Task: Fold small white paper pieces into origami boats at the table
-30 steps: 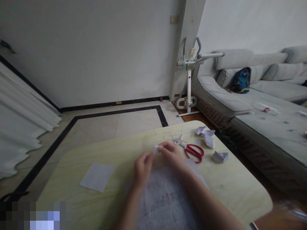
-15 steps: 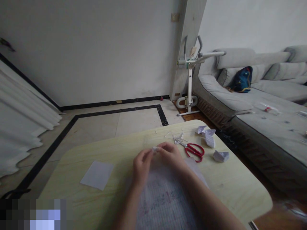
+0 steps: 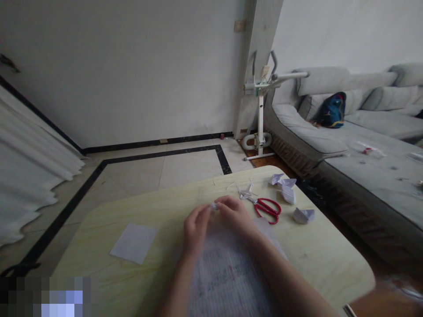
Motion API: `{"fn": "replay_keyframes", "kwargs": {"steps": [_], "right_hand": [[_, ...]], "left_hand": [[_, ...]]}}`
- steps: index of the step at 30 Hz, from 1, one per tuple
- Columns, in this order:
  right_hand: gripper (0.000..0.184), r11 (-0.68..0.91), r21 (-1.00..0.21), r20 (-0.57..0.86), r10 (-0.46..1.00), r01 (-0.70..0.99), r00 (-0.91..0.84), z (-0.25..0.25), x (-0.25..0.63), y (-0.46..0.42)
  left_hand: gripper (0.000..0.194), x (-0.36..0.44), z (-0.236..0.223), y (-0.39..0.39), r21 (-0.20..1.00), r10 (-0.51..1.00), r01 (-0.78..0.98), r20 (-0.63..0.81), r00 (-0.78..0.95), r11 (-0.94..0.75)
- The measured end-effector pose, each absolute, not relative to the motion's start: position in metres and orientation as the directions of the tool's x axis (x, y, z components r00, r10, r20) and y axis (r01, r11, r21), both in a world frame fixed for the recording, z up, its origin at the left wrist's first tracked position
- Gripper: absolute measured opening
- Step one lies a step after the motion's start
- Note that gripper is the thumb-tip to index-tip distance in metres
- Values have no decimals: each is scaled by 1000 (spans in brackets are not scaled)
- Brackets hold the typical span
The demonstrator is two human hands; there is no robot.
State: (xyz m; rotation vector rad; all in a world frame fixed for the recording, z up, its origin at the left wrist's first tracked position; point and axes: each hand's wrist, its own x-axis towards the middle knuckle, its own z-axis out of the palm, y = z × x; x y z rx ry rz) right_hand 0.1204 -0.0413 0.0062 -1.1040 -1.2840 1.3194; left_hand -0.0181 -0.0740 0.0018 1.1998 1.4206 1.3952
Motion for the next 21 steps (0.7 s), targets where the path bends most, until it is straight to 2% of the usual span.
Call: {"fn": "replay_keyframes", "kwargs": {"steps": [15, 21], "right_hand": [[15, -14, -996, 1, 986, -88, -166, 13, 121, -44], [15, -50, -993, -32, 986, -108, -167, 10, 120, -43]], "left_hand": [[31, -20, 1, -75, 995, 972, 64, 85, -220, -73], [28, -21, -9, -73, 992, 971, 114, 73, -226, -48]]}}
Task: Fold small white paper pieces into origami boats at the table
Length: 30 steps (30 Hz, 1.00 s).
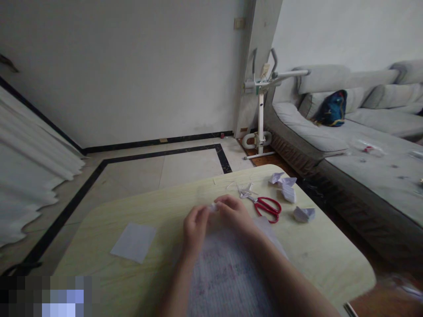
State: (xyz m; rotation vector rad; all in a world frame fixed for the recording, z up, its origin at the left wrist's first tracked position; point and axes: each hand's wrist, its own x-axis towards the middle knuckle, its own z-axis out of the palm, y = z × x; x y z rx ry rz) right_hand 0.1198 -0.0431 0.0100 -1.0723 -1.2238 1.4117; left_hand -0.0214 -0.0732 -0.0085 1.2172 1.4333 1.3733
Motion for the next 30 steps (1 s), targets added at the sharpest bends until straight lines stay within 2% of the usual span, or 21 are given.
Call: {"fn": "replay_keyframes", "kwargs": {"steps": [4, 7, 13, 19, 25, 30], "right_hand": [[14, -35, -996, -22, 988, -81, -152, 11, 119, -43], [14, -30, -997, -20, 991, -73, -136, 10, 119, -43], [13, -47, -988, -30, 993, -145, -115, 4, 120, -40], [22, -64, -990, -43, 986, -125, -163, 7, 120, -42], [19, -21, -993, -6, 992, -119, -130, 6, 118, -43], [16, 85, -995, 92, 985, -52, -144, 6, 118, -44]], "left_hand": [[29, -22, -9, -73, 993, 970, 111, 56, -236, -30], [28, -21, -5, -74, 990, 969, 121, 101, -226, -75], [32, -18, -6, -76, 989, 987, 95, 122, -107, -112], [29, -20, -8, -75, 975, 976, 203, 130, -175, -93], [28, -19, -6, -76, 978, 978, 184, 126, -166, -95], [37, -18, -11, -76, 974, 988, 193, 134, -78, -117]]}}
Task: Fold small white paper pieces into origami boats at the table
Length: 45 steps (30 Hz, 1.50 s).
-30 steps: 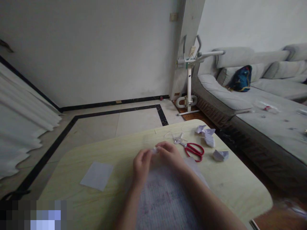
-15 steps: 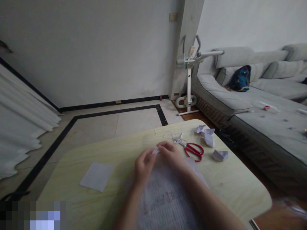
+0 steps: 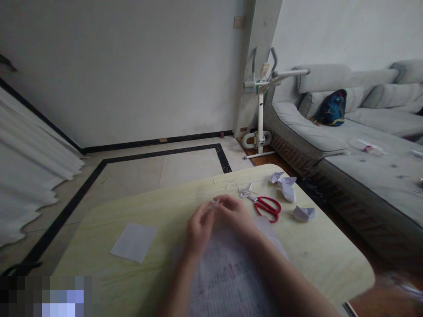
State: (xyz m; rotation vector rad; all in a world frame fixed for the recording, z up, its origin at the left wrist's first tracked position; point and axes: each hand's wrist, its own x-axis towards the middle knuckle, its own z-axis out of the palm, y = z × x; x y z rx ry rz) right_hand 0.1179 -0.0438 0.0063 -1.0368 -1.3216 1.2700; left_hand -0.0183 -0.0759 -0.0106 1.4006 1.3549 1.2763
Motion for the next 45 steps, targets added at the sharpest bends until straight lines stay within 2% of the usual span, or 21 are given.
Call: {"fn": "replay_keyframes", "kwargs": {"steps": [4, 9, 24, 29, 35, 40, 45], "right_hand": [[22, 182, -981, 168, 971, 68, -168, 8, 118, -46], [27, 252, -959, 226, 956, 127, -189, 4, 118, -46], [26, 300, -923, 268, 951, 240, -156, 5, 116, -49], [26, 293, -922, 266, 954, 252, -136, 5, 116, -49], [32, 376, -867, 336, 926, 327, -173, 2, 113, -53], [42, 427, -826, 378, 904, 368, -200, 0, 110, -56], [33, 433, -812, 397, 901, 390, -173, 1, 109, -57]], "left_hand": [[40, -19, -13, -76, 960, 986, 240, 163, -45, -148], [39, -20, -12, -76, 955, 986, 259, 161, -36, -147], [37, -18, -9, -75, 959, 980, 235, 184, -75, -162], [34, -19, -15, -73, 936, 967, 307, 221, -127, -174], [35, -18, -18, -76, 879, 954, 425, 284, -97, -218], [38, -17, -16, -79, 869, 965, 462, 246, -89, -179], [35, -17, -17, -80, 830, 954, 530, 276, -117, -175]]}}
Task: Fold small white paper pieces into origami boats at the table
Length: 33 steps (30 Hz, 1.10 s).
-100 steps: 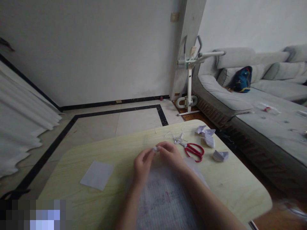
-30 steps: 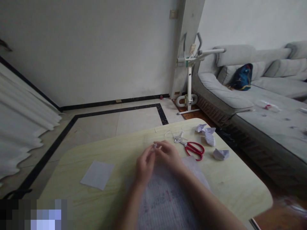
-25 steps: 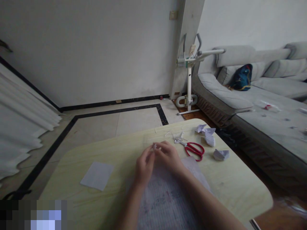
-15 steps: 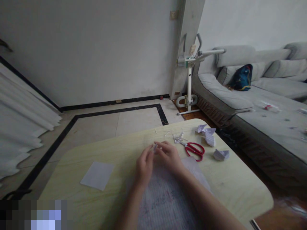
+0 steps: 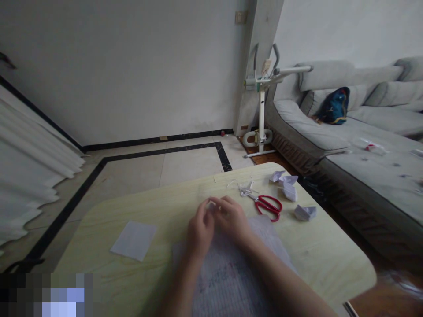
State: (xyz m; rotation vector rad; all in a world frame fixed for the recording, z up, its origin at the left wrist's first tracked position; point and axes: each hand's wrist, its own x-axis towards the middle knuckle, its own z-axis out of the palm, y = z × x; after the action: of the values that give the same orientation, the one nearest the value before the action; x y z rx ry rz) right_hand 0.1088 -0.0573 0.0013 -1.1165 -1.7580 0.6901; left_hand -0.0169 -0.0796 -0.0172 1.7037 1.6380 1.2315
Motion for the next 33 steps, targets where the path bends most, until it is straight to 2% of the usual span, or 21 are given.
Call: {"fn": "replay_keyframes", "kwargs": {"steps": [4, 7, 15, 23, 28, 33], "right_hand": [[16, 311, -831, 322, 945, 461, -57, 0, 105, -59], [3, 305, -815, 320, 946, 493, -56, 1, 103, -60], [7, 345, -823, 356, 932, 451, -64, 4, 104, -61], [7, 302, -838, 352, 936, 454, 26, 3, 101, -61], [9, 295, -857, 343, 939, 423, 39, 3, 101, -61], [9, 382, -832, 394, 917, 403, -58, 3, 104, -60]], "left_hand": [[32, -16, -16, -79, 805, 938, 562, 318, -139, -189], [30, -15, -12, -80, 807, 937, 563, 313, -153, -178], [30, -15, -11, -82, 845, 946, 505, 289, -150, -178], [21, -17, -11, -80, 777, 936, 612, 311, -165, -150], [23, -17, -7, -81, 852, 945, 491, 290, -149, -184], [30, -19, -3, -81, 941, 962, 309, 200, -189, -135]]}}
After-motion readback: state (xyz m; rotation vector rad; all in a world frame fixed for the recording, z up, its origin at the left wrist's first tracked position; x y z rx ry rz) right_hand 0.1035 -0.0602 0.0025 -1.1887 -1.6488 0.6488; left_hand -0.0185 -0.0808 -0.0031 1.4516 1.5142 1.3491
